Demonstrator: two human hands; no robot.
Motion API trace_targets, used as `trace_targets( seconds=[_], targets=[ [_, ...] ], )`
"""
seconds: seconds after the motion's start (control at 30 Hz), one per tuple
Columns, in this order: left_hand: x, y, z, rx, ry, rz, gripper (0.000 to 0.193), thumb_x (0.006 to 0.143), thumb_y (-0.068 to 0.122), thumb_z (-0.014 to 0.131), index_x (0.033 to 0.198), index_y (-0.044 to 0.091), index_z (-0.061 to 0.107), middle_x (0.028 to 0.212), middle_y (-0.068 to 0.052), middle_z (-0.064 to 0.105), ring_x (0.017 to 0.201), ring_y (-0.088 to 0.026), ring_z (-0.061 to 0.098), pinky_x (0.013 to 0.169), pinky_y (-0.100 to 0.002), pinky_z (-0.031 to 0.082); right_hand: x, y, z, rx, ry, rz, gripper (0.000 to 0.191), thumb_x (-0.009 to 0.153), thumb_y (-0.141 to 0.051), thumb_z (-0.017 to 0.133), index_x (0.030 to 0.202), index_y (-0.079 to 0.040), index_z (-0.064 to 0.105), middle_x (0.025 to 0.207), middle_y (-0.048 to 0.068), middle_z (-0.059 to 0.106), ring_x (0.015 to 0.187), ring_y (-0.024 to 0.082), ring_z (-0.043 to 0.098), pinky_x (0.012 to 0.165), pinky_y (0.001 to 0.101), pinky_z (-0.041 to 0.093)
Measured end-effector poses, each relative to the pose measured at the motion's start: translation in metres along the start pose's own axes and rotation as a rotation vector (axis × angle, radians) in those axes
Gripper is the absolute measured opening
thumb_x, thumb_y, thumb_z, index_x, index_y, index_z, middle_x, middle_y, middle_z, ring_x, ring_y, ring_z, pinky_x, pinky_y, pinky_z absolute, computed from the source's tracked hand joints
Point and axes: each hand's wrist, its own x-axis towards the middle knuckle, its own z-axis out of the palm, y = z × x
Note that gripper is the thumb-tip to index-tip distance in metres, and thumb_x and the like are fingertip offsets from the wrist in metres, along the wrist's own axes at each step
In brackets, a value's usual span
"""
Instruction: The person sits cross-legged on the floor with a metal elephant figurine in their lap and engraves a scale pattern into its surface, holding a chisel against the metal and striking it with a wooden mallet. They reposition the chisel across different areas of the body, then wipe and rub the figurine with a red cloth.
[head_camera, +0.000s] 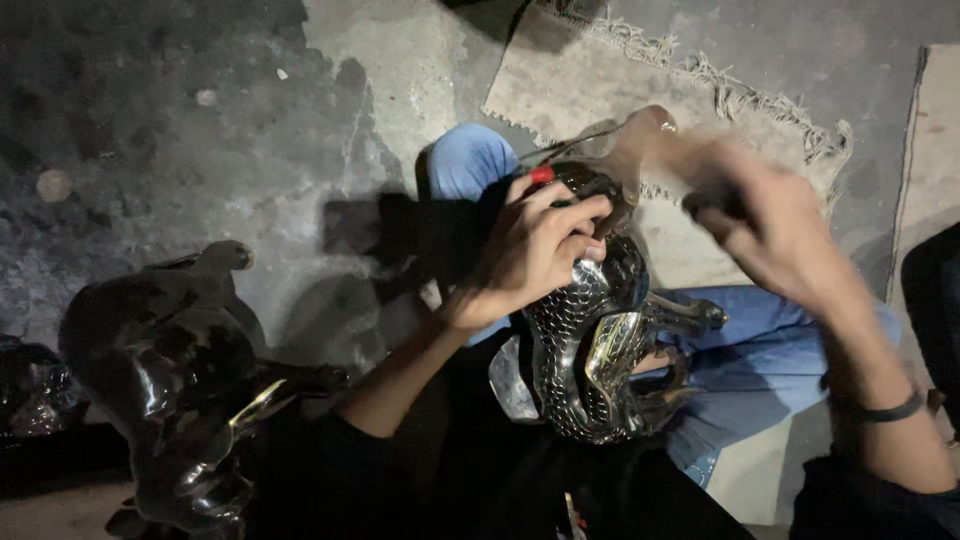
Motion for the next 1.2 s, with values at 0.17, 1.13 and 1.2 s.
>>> trace_targets(
  seconds=[0.17,1.13,1.2],
  targets=[
    [-0.003,0.005,0.003,0.018,0.062,-0.058,0.027,0.082,0.013,0.077,0.108,0.009,0.071,0.080,0.002,0.076,0.097,-0.023,0.064,0.098,-0.047,0.035,0.020,-0.015,-0.007,0.019,0.025,-0.044,0.057,0.089,-0.012,0.064,0.145,-0.017,0.053,0.099,0.007,0.073,0.075,0.023,0.070,0.076,0.0448,0.054],
    [-0.047,0.042,0.018,-0.052,0.465,-0.272,0.014,0.093,0.016,0.078,0.095,0.006,0.068,0.097,-0.006,0.074,0.093,-0.027,0.070,0.085,-0.041,0.054,0.019,-0.061,-0.036,-1.045,-0.279,-0.214,0.080,0.086,-0.022,0.075,0.158,-0.042,0.046,0.107,-0.001,0.073,0.088,0.017,0.074,0.109,0.0470,0.048],
    [-0.051,0.035,0.014,-0.123,0.508,-0.140,0.005,0.095,0.010,0.076,0.097,0.008,0.071,0.103,-0.006,0.074,0.097,-0.022,0.072,0.089,-0.035,0.058,0.007,-0.054,-0.035,-0.775,-0.156,-0.176,0.085,0.071,-0.022,0.081,0.150,-0.035,0.055,0.117,0.006,0.075,0.104,0.029,0.073,0.095,0.0497,0.053]
  ],
)
